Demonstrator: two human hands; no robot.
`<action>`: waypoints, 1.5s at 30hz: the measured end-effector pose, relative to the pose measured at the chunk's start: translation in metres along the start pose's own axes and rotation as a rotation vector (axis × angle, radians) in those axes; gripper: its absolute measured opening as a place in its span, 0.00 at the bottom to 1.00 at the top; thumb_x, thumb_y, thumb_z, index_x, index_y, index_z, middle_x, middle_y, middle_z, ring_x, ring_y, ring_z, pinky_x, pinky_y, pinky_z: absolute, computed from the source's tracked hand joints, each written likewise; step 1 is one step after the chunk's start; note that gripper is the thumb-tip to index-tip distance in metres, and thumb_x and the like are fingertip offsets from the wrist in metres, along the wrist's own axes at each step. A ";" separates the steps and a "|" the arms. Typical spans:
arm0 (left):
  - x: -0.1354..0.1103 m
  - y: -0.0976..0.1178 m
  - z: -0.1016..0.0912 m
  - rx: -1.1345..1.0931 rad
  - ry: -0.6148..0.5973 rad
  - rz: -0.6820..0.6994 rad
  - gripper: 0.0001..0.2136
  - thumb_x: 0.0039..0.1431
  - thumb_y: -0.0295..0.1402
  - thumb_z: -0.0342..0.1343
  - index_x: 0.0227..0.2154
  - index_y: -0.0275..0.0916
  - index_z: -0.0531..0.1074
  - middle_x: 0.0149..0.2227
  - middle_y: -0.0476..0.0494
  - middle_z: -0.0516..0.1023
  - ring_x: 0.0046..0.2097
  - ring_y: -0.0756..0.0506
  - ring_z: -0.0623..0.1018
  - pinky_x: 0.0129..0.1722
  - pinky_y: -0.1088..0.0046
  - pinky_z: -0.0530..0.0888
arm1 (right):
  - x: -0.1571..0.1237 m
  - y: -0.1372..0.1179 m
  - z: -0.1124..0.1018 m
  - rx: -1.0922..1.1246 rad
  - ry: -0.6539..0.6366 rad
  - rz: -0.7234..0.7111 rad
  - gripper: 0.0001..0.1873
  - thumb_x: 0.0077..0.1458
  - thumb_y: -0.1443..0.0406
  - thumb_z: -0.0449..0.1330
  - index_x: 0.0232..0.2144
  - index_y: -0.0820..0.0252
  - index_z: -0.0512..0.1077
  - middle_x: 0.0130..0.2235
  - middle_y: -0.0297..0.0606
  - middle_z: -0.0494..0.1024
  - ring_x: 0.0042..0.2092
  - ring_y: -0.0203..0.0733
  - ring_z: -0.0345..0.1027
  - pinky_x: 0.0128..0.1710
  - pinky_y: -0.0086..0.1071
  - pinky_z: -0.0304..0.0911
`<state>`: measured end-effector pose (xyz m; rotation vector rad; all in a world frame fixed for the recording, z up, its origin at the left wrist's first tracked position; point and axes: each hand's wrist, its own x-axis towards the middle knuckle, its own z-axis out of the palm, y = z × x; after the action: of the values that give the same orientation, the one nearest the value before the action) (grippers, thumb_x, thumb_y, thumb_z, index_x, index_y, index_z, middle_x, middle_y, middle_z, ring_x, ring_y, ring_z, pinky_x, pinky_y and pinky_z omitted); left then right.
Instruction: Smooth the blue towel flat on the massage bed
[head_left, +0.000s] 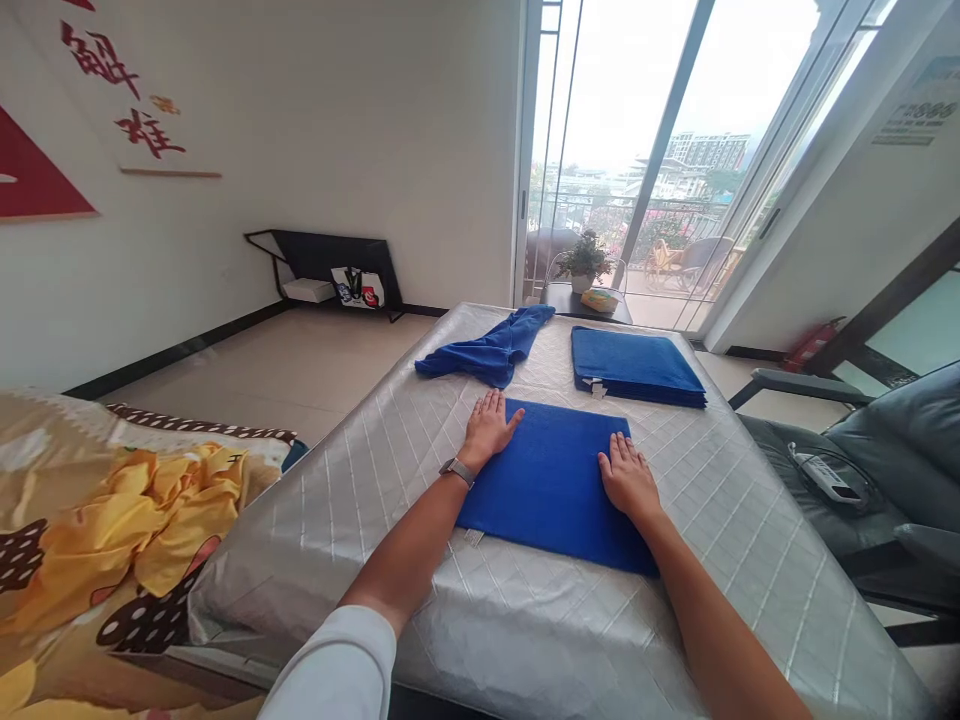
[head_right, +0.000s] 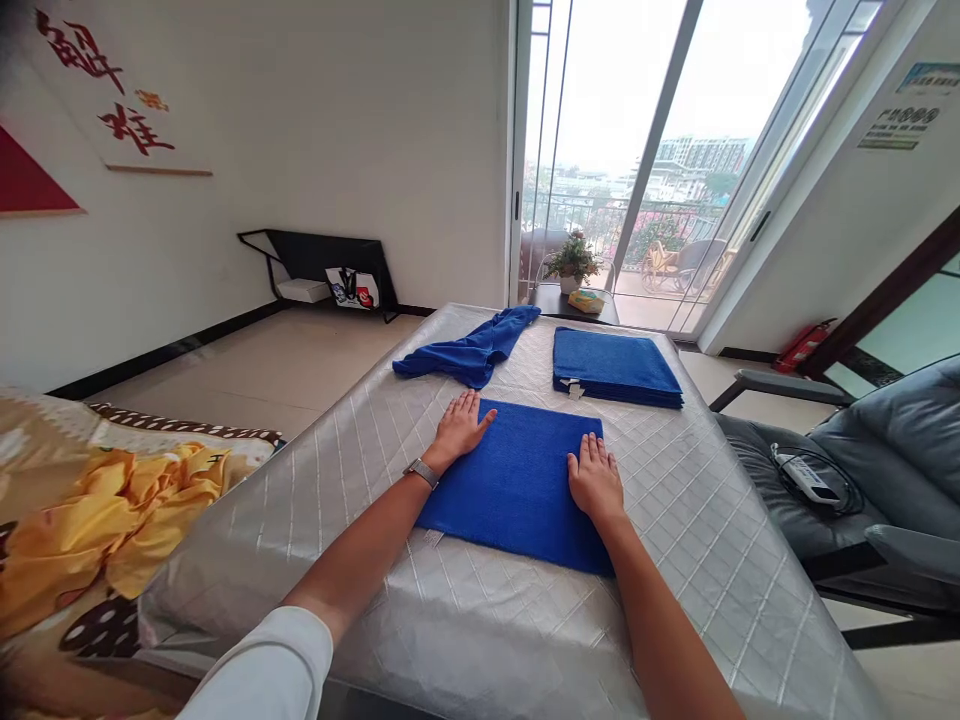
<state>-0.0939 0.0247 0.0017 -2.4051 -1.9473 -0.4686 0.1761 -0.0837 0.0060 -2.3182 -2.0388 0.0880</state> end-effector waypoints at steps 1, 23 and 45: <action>-0.002 0.005 -0.003 0.010 0.028 0.021 0.38 0.70 0.53 0.28 0.67 0.25 0.54 0.70 0.30 0.53 0.71 0.39 0.50 0.69 0.59 0.47 | 0.000 0.000 0.000 0.006 0.000 0.001 0.35 0.68 0.56 0.33 0.70 0.72 0.46 0.72 0.43 0.45 0.72 0.45 0.35 0.69 0.42 0.35; -0.057 0.001 -0.017 -0.032 -0.239 0.181 0.40 0.68 0.57 0.26 0.69 0.28 0.48 0.71 0.33 0.47 0.72 0.40 0.48 0.69 0.59 0.47 | -0.001 0.001 0.000 0.041 0.042 -0.005 0.34 0.68 0.58 0.35 0.70 0.71 0.48 0.72 0.43 0.47 0.72 0.45 0.38 0.69 0.42 0.36; -0.072 -0.031 -0.024 0.034 -0.133 0.072 0.42 0.67 0.58 0.27 0.68 0.26 0.51 0.70 0.29 0.53 0.70 0.36 0.53 0.68 0.57 0.50 | -0.103 0.010 0.004 -0.104 0.009 -0.079 0.35 0.68 0.55 0.35 0.70 0.70 0.47 0.72 0.43 0.46 0.72 0.46 0.37 0.70 0.43 0.39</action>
<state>-0.1416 -0.0416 0.0026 -2.5358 -1.8919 -0.2777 0.1729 -0.1867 0.0024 -2.2878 -2.1777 -0.0329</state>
